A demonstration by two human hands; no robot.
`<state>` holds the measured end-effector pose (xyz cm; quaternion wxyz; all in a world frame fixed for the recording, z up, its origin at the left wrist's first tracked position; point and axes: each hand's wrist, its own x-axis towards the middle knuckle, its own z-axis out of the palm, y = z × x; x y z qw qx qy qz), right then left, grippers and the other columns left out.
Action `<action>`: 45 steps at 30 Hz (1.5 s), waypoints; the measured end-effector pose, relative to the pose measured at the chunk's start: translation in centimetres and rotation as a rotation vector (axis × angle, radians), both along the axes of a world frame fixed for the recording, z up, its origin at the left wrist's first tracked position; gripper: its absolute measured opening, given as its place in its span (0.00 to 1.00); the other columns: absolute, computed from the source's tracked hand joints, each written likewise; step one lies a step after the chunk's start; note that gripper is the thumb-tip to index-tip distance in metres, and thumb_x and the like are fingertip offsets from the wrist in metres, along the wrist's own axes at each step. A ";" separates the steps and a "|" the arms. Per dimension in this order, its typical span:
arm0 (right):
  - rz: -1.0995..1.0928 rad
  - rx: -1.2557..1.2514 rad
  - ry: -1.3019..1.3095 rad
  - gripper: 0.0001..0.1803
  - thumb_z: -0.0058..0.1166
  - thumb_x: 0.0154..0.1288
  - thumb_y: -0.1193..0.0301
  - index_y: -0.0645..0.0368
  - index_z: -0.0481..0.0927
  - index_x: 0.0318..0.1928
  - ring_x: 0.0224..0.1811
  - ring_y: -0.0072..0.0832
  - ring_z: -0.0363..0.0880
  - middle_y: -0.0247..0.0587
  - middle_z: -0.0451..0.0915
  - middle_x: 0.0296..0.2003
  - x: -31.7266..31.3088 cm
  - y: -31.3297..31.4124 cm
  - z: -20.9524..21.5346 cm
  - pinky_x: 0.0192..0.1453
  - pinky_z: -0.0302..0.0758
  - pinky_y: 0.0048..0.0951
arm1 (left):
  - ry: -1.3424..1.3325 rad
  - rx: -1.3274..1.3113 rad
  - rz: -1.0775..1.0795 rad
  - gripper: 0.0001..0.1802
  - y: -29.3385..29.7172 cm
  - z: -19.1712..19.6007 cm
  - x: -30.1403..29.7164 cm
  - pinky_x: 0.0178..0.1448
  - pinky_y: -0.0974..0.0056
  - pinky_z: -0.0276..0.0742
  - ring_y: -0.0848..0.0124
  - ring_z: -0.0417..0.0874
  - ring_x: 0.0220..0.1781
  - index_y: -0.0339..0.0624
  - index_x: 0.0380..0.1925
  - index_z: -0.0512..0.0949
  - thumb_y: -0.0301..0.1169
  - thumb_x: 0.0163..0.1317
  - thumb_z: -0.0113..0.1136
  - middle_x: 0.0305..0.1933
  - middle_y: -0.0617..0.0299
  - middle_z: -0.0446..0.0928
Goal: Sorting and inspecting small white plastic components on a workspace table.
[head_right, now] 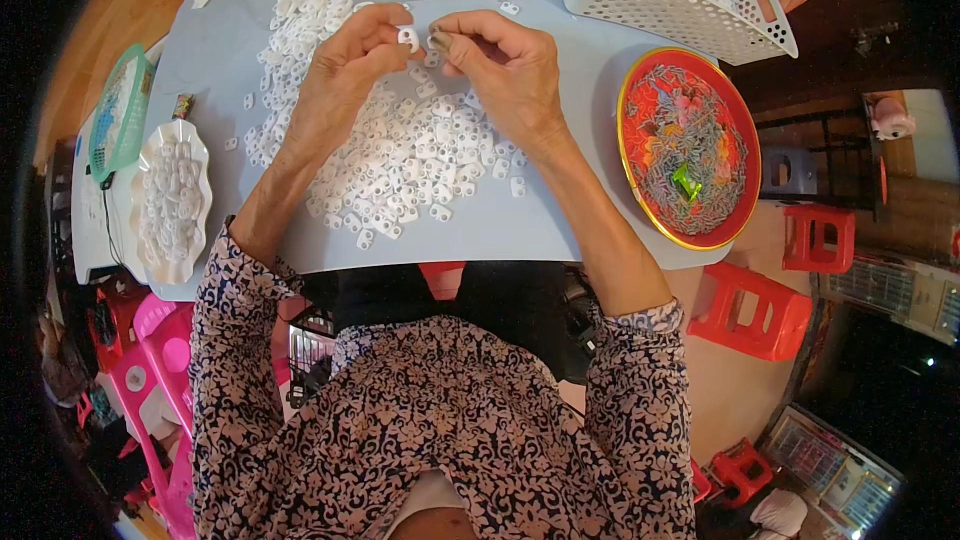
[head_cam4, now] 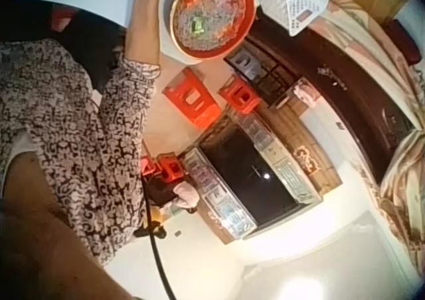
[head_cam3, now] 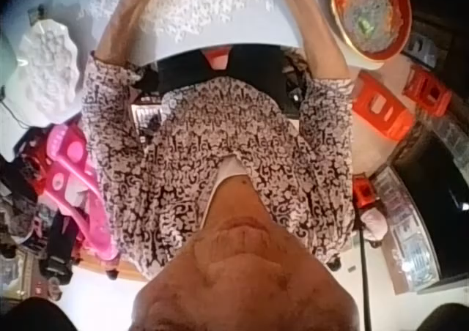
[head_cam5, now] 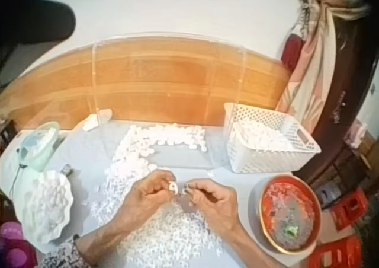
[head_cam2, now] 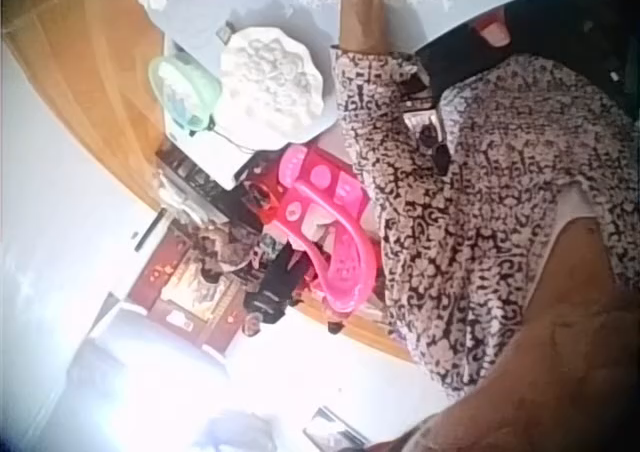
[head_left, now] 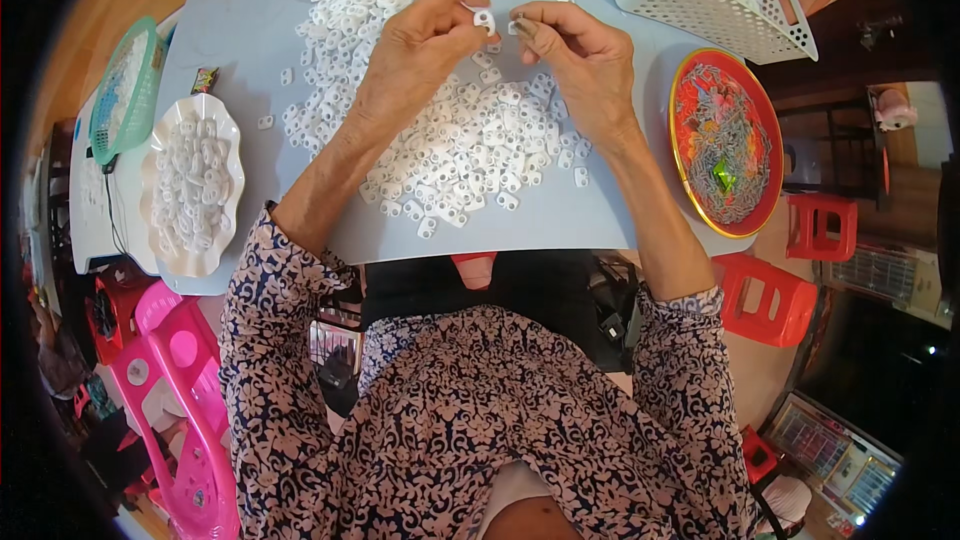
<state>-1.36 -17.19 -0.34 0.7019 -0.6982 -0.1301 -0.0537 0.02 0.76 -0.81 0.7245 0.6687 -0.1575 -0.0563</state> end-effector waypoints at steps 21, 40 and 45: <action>0.053 -0.073 -0.037 0.14 0.54 0.59 0.81 0.65 0.75 0.46 0.29 0.16 0.74 0.33 0.79 0.30 -0.3 0.6 0.4 0.35 0.74 0.18 | -0.032 -0.095 0.019 0.09 0.2 0.0 0.3 0.42 0.72 0.72 0.78 0.79 0.37 0.37 0.41 0.78 0.28 0.64 0.54 0.33 0.67 0.78; 0.032 -0.079 -0.072 0.14 0.54 0.59 0.80 0.65 0.76 0.48 0.30 0.16 0.74 0.32 0.78 0.29 -0.4 0.7 0.2 0.36 0.74 0.18 | -0.106 -0.005 0.005 0.08 0.1 0.3 0.1 0.35 0.79 0.67 0.85 0.71 0.31 0.36 0.40 0.78 0.25 0.63 0.55 0.28 0.72 0.74; 0.035 -0.080 -0.079 0.13 0.54 0.59 0.80 0.65 0.76 0.47 0.30 0.16 0.74 0.31 0.77 0.29 -0.3 0.7 -0.1 0.37 0.74 0.18 | -0.127 0.034 -0.009 0.08 0.2 0.3 0.1 0.36 0.78 0.67 0.84 0.72 0.31 0.36 0.40 0.78 0.26 0.63 0.54 0.28 0.71 0.75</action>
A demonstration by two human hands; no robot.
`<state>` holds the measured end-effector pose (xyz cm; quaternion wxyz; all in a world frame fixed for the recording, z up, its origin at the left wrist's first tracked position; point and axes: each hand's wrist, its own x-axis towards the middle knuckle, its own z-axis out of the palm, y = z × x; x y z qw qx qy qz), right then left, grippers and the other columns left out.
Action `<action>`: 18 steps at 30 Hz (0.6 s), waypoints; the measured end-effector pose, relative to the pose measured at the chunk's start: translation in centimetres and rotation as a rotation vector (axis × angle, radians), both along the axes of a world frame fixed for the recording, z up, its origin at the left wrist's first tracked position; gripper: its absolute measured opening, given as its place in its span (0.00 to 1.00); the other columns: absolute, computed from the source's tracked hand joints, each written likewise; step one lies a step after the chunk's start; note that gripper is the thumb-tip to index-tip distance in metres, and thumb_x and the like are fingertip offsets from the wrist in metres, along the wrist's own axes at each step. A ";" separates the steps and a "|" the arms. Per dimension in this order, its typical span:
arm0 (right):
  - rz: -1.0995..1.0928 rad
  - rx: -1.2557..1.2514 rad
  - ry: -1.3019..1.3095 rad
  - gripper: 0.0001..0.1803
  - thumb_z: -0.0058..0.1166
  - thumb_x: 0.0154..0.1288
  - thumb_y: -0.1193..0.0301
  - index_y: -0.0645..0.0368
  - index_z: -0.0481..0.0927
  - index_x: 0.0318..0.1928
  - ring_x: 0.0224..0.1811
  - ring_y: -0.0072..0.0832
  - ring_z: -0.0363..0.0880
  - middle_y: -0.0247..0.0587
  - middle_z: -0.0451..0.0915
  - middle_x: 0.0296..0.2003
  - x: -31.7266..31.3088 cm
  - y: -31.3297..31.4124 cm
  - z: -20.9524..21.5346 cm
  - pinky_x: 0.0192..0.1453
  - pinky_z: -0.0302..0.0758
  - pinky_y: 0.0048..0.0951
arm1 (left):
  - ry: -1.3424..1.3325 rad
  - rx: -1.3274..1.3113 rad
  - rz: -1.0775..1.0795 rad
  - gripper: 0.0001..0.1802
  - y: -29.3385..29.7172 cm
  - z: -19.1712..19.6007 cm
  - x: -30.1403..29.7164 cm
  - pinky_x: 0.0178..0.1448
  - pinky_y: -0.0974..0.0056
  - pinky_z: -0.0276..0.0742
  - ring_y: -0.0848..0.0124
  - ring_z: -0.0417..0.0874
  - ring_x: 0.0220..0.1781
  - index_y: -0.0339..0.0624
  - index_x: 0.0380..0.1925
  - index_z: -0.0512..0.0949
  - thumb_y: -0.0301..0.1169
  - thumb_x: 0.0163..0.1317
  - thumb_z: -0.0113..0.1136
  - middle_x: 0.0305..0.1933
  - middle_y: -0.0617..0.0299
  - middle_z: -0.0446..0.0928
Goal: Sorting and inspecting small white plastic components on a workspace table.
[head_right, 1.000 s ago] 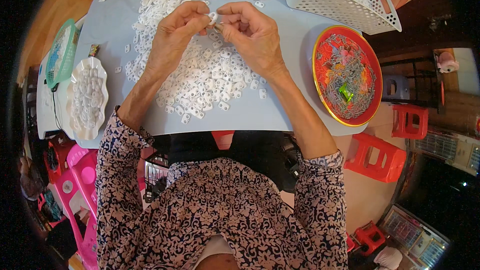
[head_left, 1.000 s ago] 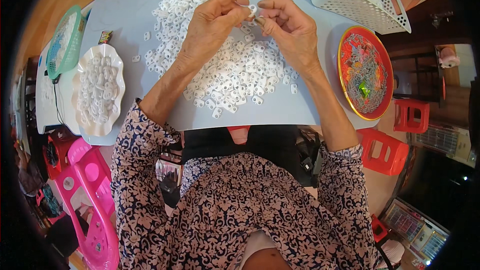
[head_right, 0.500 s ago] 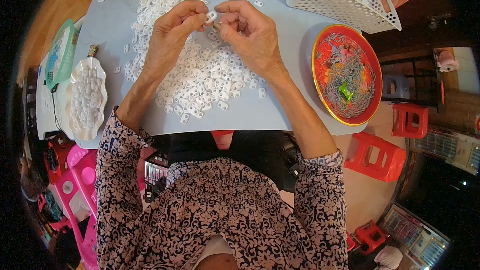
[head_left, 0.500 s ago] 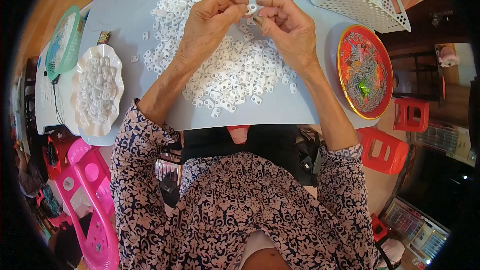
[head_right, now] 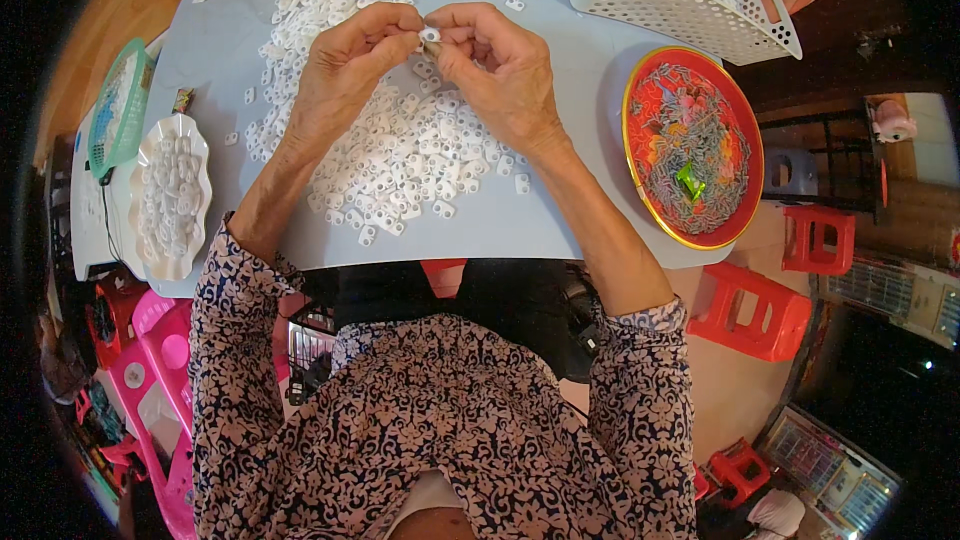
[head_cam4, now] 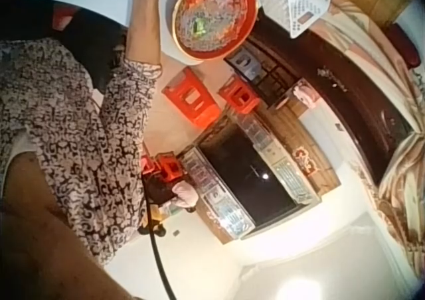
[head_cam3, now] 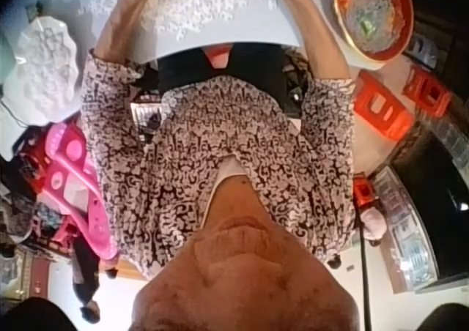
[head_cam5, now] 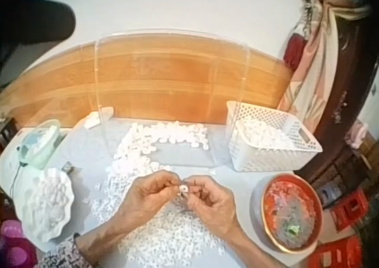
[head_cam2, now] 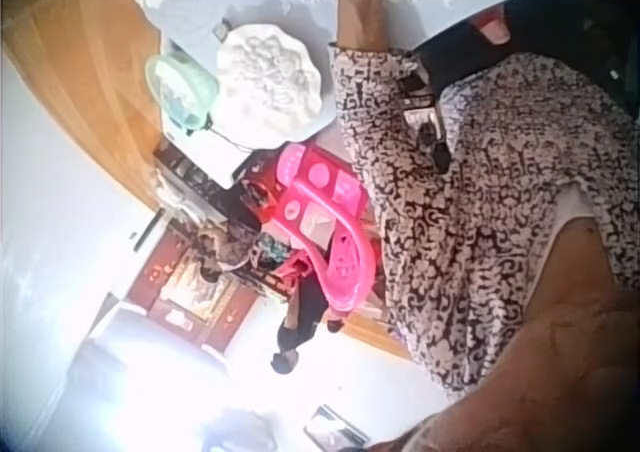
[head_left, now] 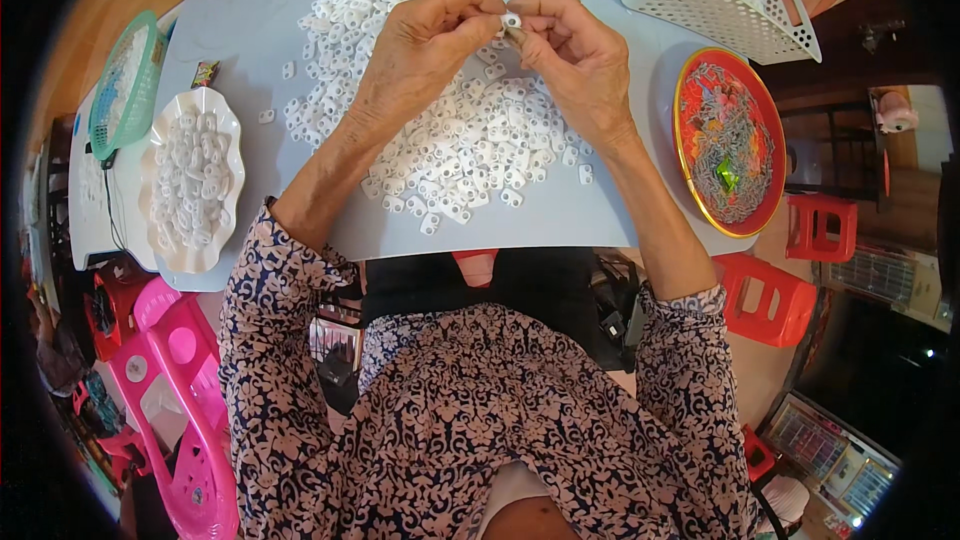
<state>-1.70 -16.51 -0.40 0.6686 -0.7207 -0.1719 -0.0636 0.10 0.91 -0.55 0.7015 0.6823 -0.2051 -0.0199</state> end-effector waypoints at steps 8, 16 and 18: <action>-0.028 0.019 -0.023 0.13 0.55 0.60 0.79 0.64 0.77 0.46 0.30 0.15 0.74 0.31 0.77 0.30 0.2 0.0 -0.1 0.35 0.75 0.18 | -0.020 0.186 -0.053 0.13 -0.1 0.6 -0.6 0.34 0.72 0.67 0.79 0.72 0.29 0.36 0.34 0.75 0.34 0.68 0.45 0.25 0.65 0.74; 0.031 -0.032 -0.044 0.17 0.62 0.55 0.78 0.62 0.77 0.47 0.28 0.15 0.74 0.29 0.76 0.29 0.1 0.3 -0.4 0.34 0.74 0.17 | 0.036 0.203 -0.013 0.14 -0.1 0.8 -0.6 0.32 0.71 0.67 0.78 0.68 0.27 0.37 0.29 0.71 0.35 0.68 0.42 0.22 0.67 0.67; 0.025 -0.072 -0.055 0.18 0.63 0.53 0.78 0.61 0.77 0.46 0.28 0.14 0.74 0.29 0.75 0.28 0.2 0.3 -0.6 0.33 0.74 0.17 | 0.014 0.230 -0.022 0.14 -0.2 0.7 -0.7 0.31 0.70 0.67 0.77 0.68 0.26 0.36 0.28 0.70 0.34 0.68 0.42 0.21 0.66 0.66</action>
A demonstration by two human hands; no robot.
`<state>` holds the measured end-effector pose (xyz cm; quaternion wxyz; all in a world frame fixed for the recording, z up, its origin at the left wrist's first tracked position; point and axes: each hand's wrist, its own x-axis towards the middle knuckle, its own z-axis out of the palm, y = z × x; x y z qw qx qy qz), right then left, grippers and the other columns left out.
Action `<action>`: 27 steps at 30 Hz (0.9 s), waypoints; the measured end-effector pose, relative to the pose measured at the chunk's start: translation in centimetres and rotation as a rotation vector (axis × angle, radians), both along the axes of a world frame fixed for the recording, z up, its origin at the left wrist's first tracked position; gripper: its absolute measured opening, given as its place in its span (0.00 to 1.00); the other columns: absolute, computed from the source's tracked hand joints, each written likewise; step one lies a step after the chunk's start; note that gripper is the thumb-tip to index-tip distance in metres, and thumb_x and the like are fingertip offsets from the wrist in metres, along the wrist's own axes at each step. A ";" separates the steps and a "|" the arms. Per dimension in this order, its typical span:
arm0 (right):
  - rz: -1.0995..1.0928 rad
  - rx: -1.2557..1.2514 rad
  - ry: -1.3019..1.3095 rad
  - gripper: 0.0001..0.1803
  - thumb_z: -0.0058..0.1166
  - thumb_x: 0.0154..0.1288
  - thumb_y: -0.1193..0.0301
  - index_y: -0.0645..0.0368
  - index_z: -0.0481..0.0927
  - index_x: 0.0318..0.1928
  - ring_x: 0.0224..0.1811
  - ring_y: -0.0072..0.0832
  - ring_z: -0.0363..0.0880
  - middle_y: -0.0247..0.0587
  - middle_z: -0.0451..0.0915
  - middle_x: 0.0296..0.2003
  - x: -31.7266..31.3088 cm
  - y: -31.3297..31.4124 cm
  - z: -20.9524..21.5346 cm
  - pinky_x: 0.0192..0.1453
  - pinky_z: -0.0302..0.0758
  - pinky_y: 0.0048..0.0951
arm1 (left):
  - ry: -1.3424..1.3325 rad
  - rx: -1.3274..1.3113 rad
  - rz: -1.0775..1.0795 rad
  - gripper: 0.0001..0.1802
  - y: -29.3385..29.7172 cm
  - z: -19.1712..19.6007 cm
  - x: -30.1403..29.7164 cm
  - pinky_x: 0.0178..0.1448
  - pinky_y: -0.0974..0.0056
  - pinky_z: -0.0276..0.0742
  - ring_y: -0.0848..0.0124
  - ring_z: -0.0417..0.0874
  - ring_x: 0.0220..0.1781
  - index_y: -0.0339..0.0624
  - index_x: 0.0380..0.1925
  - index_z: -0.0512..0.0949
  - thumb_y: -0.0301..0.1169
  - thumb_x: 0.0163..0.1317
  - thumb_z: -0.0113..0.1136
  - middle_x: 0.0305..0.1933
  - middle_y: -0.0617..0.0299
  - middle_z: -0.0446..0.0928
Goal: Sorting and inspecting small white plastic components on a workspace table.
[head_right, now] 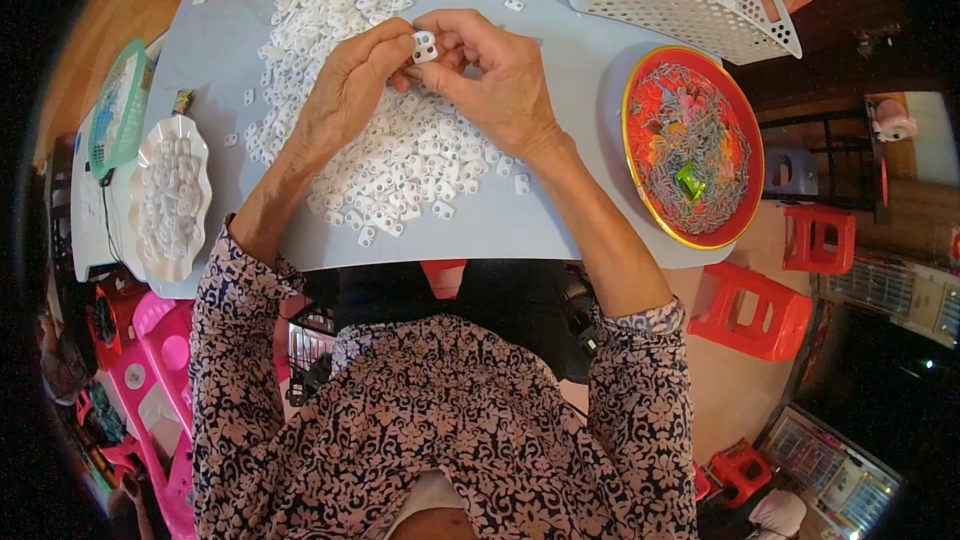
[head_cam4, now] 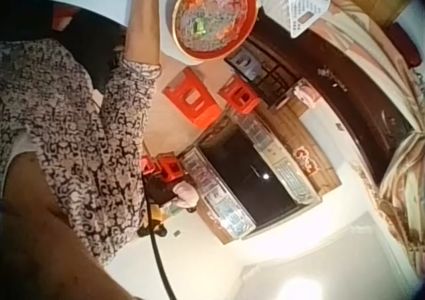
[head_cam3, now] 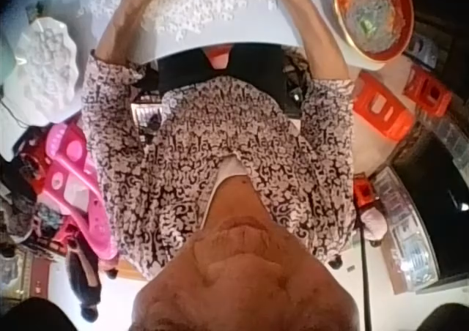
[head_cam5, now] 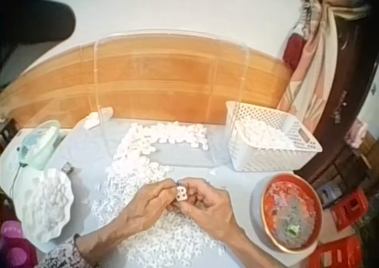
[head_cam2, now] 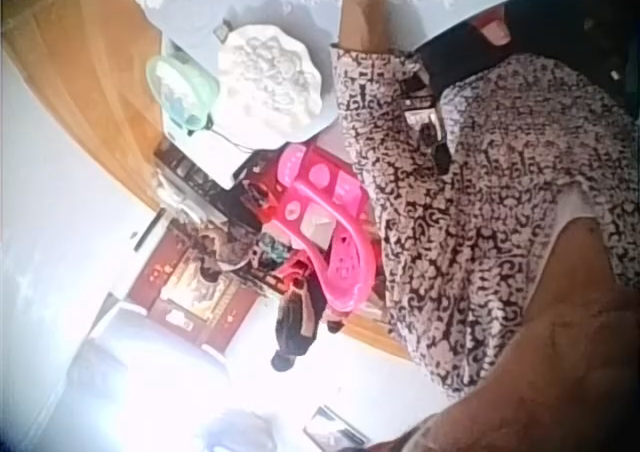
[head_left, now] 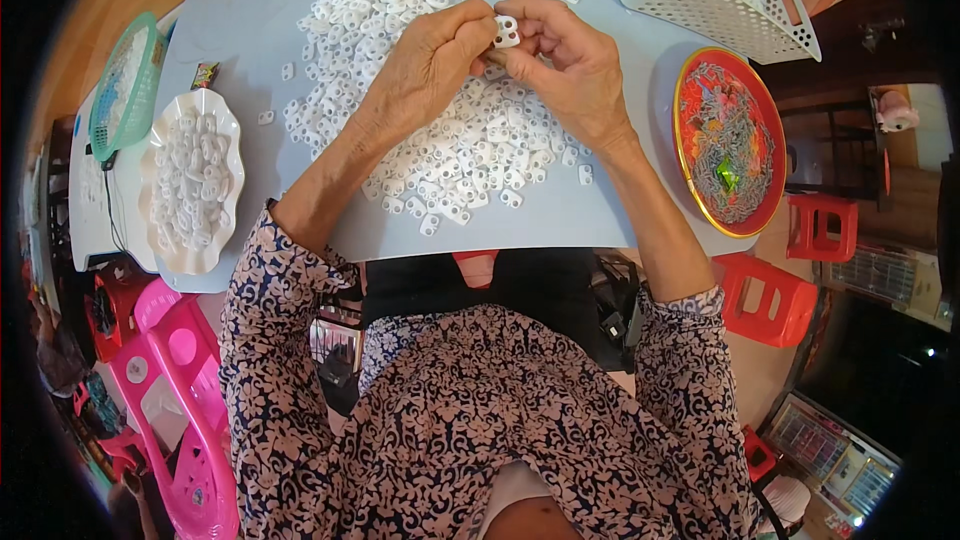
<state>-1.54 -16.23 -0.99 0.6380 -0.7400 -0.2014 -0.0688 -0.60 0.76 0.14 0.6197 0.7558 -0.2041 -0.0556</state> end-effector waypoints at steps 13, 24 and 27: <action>-0.100 -0.196 -0.156 0.14 0.65 0.49 0.76 0.60 0.78 0.37 0.24 0.19 0.76 0.32 0.76 0.22 -0.5 0.1 1.1 0.31 0.75 0.20 | -0.113 0.032 0.066 0.14 -0.7 -0.1 -0.7 0.30 0.65 0.67 0.71 0.63 0.23 0.35 0.27 0.67 0.33 0.67 0.41 0.19 0.57 0.63; -0.104 -0.235 -0.249 0.11 0.65 0.51 0.75 0.62 0.77 0.34 0.23 0.20 0.78 0.35 0.78 0.22 -0.5 0.0 1.2 0.28 0.75 0.20 | -0.119 0.069 0.058 0.13 -0.9 0.1 -1.1 0.28 0.63 0.66 0.71 0.61 0.22 0.35 0.27 0.67 0.32 0.66 0.41 0.19 0.56 0.62; -0.058 -0.219 -0.217 0.09 0.63 0.54 0.75 0.64 0.78 0.34 0.23 0.18 0.77 0.35 0.80 0.23 -0.6 -0.5 1.3 0.27 0.74 0.19 | -0.087 0.075 0.016 0.13 -0.7 0.2 -1.1 0.28 0.64 0.65 0.72 0.62 0.22 0.35 0.27 0.68 0.33 0.66 0.41 0.18 0.58 0.62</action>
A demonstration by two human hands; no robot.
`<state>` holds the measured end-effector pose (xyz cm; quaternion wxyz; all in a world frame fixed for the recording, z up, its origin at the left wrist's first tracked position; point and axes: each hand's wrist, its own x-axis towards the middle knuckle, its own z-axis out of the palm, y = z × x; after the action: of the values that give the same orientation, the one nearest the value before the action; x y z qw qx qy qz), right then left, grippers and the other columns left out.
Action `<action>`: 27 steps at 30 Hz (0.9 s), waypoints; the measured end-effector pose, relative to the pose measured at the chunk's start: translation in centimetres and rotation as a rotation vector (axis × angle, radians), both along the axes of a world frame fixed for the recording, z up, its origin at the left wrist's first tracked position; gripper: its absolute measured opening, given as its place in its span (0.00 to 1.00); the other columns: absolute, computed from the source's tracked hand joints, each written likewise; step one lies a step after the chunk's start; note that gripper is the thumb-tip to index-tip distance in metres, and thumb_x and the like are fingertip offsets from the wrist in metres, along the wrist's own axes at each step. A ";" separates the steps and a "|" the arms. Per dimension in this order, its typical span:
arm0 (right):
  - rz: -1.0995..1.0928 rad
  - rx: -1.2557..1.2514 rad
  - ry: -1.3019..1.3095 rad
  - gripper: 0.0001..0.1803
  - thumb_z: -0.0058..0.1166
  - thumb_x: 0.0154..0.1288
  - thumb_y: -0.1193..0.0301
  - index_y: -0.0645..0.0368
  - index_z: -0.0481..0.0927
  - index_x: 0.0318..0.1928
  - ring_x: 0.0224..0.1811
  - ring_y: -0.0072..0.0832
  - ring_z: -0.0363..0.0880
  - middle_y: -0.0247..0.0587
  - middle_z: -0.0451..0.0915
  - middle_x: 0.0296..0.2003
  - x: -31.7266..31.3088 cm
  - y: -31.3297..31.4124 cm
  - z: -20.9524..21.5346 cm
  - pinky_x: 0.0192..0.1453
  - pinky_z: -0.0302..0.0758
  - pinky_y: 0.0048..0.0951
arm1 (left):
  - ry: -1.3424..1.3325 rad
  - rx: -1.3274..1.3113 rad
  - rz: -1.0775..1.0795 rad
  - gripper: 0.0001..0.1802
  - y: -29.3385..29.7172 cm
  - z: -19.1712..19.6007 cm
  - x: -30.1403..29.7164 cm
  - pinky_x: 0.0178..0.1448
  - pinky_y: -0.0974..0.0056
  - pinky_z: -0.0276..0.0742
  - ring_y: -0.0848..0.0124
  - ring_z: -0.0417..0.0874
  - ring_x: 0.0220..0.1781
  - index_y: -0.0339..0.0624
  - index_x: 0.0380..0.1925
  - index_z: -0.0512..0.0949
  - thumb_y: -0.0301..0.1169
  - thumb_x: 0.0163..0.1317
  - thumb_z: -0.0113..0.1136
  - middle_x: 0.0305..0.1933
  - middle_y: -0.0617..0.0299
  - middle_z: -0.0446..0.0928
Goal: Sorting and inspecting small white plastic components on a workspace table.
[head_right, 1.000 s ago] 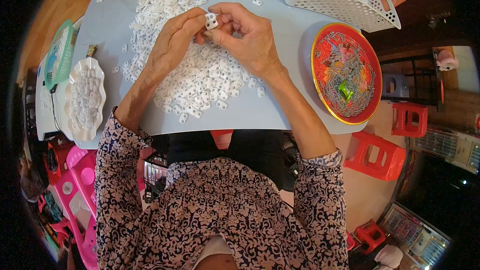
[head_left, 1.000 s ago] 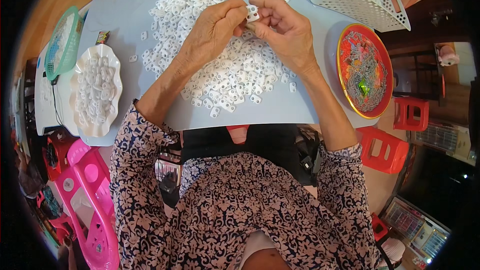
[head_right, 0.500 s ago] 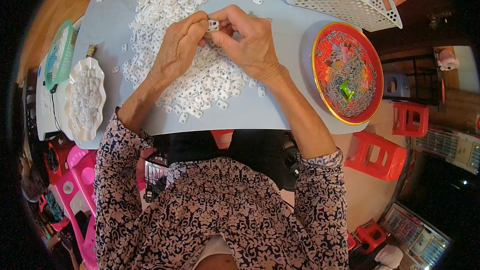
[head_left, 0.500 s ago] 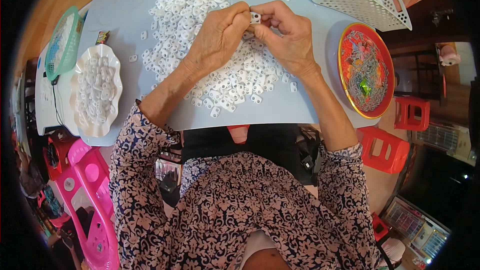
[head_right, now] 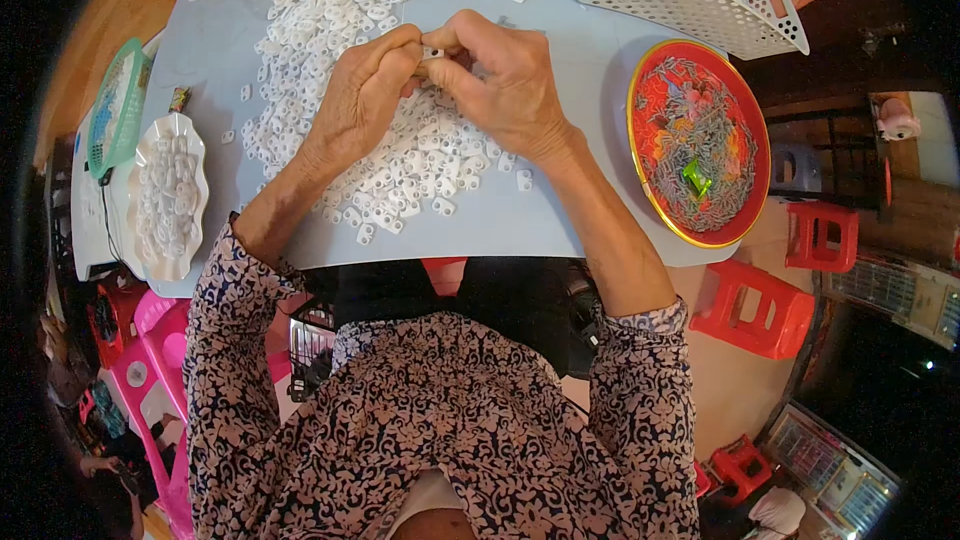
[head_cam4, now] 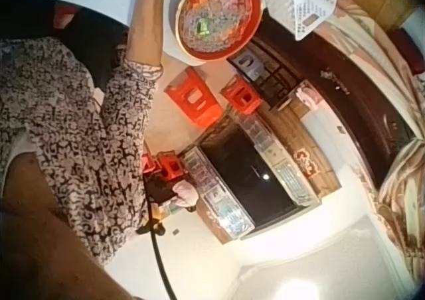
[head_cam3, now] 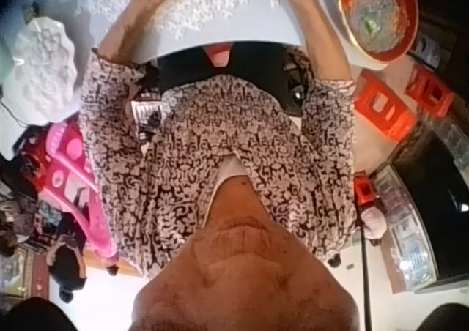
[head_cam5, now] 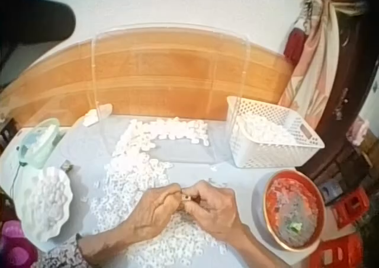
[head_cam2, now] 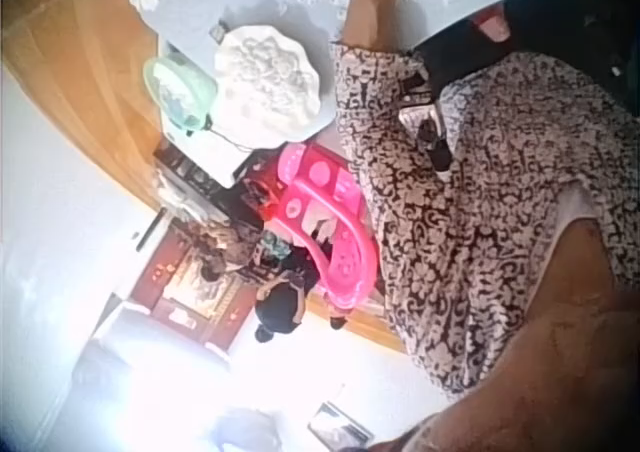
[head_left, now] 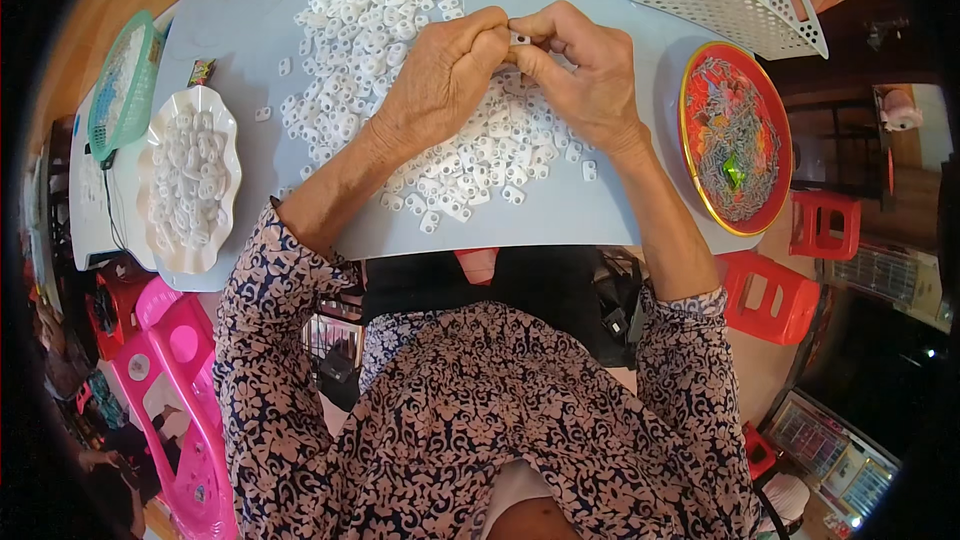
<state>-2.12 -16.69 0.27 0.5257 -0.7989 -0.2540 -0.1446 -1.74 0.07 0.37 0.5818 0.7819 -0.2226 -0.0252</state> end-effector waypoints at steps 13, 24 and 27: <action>0.078 0.312 0.408 0.07 0.53 0.65 0.74 0.64 0.79 0.42 0.26 0.14 0.75 0.32 0.80 0.26 1.0 -0.7 -0.4 0.29 0.75 0.17 | -0.051 -0.016 0.006 0.11 -0.1 0.0 0.6 0.28 0.68 0.64 0.76 0.66 0.24 0.34 0.30 0.71 0.31 0.65 0.47 0.20 0.63 0.67; -0.163 0.274 0.161 0.04 0.55 0.60 0.75 0.62 0.80 0.35 0.24 0.12 0.72 0.30 0.78 0.22 1.4 -2.5 2.9 0.26 0.69 0.17 | 0.073 -0.257 0.020 0.09 0.9 -1.0 1.1 0.35 0.73 0.65 0.79 0.68 0.29 0.36 0.30 0.72 0.30 0.65 0.46 0.25 0.66 0.71; -0.362 0.035 -0.102 0.06 0.55 0.61 0.72 0.62 0.80 0.34 0.23 0.15 0.74 0.33 0.79 0.23 3.7 -7.4 7.0 0.27 0.71 0.21 | 0.083 -0.221 0.068 0.11 0.9 -0.3 0.9 0.36 0.72 0.66 0.79 0.68 0.30 0.36 0.29 0.72 0.31 0.66 0.46 0.25 0.65 0.71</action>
<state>1.60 -24.05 7.27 0.4913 -0.8139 -0.1300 -0.2816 -0.80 0.99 0.04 0.6736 0.7184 -0.1731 -0.0129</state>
